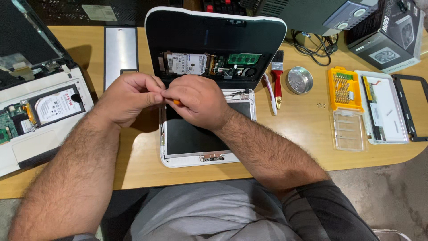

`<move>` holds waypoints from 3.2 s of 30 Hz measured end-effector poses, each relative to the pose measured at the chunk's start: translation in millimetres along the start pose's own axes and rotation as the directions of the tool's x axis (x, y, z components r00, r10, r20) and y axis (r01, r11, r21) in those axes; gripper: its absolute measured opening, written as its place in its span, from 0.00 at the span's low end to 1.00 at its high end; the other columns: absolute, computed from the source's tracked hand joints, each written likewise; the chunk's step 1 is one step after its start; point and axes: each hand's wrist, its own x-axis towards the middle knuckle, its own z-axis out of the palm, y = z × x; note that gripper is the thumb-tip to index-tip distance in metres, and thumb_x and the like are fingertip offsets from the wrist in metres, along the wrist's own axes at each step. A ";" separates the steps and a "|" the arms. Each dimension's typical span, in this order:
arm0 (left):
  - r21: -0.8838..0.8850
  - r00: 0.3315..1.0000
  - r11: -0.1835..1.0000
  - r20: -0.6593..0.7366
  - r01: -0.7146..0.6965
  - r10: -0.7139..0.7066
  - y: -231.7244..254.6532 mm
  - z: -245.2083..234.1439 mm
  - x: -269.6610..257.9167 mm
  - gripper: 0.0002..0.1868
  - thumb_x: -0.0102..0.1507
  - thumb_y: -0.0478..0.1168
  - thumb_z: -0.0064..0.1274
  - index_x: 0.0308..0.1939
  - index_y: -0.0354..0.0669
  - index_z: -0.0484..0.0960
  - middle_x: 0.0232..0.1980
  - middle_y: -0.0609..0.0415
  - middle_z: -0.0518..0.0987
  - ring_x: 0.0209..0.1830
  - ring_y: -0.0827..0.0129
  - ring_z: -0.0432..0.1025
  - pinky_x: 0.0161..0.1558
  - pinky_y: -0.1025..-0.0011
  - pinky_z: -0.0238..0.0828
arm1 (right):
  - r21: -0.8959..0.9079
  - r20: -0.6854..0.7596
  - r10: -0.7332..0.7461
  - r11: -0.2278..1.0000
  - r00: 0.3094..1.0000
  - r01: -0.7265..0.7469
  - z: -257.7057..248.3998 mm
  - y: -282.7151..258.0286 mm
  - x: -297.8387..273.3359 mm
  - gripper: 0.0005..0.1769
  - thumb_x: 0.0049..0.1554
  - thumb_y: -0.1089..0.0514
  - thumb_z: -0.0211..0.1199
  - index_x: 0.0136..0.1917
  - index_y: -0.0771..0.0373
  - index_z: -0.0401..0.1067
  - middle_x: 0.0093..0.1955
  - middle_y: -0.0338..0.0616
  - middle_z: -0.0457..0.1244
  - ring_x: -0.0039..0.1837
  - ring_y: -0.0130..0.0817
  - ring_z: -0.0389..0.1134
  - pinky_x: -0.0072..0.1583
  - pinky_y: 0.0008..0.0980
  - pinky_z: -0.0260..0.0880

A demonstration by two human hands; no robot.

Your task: The person removes the bezel from a white laptop screen, unscrews the display panel, and detaches the ribbon cable. They then install a new screen, reconnect the cable, and secure the panel with screws.

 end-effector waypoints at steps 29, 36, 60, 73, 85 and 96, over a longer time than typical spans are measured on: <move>0.462 1.000 0.887 -0.012 0.017 -0.013 21.3 14.2 -6.9 0.05 0.62 0.25 0.62 0.36 0.35 0.83 0.41 0.52 0.81 0.40 0.73 0.74 0.45 0.79 0.72 | -0.453 0.185 0.051 0.891 0.981 0.040 -20.9 -21.0 2.0 0.11 0.53 0.56 0.69 0.39 0.57 0.67 0.39 0.40 0.59 0.41 0.43 0.64 0.42 0.42 0.67; 0.556 0.996 0.831 0.084 -0.019 -0.033 40.7 28.5 -6.4 0.07 0.62 0.31 0.64 0.44 0.39 0.87 0.44 0.53 0.84 0.42 0.74 0.78 0.48 0.79 0.75 | -0.578 0.328 0.371 0.806 0.869 -0.126 -94.9 -27.3 -19.0 0.04 0.54 0.55 0.58 0.37 0.51 0.68 0.39 0.36 0.63 0.42 0.37 0.66 0.37 0.39 0.65; 0.831 0.991 0.556 0.064 0.010 -0.114 39.7 34.5 -2.4 0.06 0.62 0.41 0.64 0.41 0.48 0.90 0.39 0.60 0.85 0.37 0.73 0.76 0.41 0.74 0.73 | -0.828 -0.207 0.973 -0.120 0.099 -0.548 -261.6 40.6 -140.9 0.10 0.61 0.51 0.57 0.49 0.54 0.78 0.51 0.48 0.71 0.53 0.52 0.70 0.49 0.52 0.71; 0.895 0.968 0.437 0.022 0.092 -0.249 42.7 37.4 0.2 0.09 0.60 0.45 0.65 0.44 0.53 0.89 0.39 0.64 0.82 0.38 0.70 0.74 0.40 0.70 0.69 | -0.767 -0.263 0.930 -0.039 0.258 -0.641 -268.4 27.7 -145.1 0.09 0.60 0.55 0.62 0.51 0.56 0.80 0.49 0.49 0.71 0.52 0.52 0.69 0.50 0.50 0.68; 0.988 0.974 0.148 0.083 -0.053 -0.208 37.8 36.4 -4.7 0.25 0.58 0.52 0.64 0.60 0.57 0.83 0.59 0.65 0.80 0.52 0.63 0.76 0.44 0.57 0.77 | -0.623 0.508 0.716 0.689 0.479 -0.370 -168.7 -62.4 -120.4 0.18 0.57 0.40 0.65 0.57 0.49 0.79 0.55 0.31 0.69 0.57 0.31 0.70 0.47 0.35 0.72; 0.972 0.964 0.111 0.223 -0.208 -0.144 49.9 50.0 -17.5 0.35 0.53 0.64 0.67 0.60 0.57 0.82 0.60 0.57 0.80 0.65 0.60 0.71 0.68 0.56 0.64 | -0.692 0.441 0.714 0.657 0.544 -0.301 -160.2 -71.1 -130.6 0.15 0.56 0.47 0.68 0.56 0.48 0.77 0.57 0.29 0.68 0.56 0.30 0.74 0.56 0.30 0.76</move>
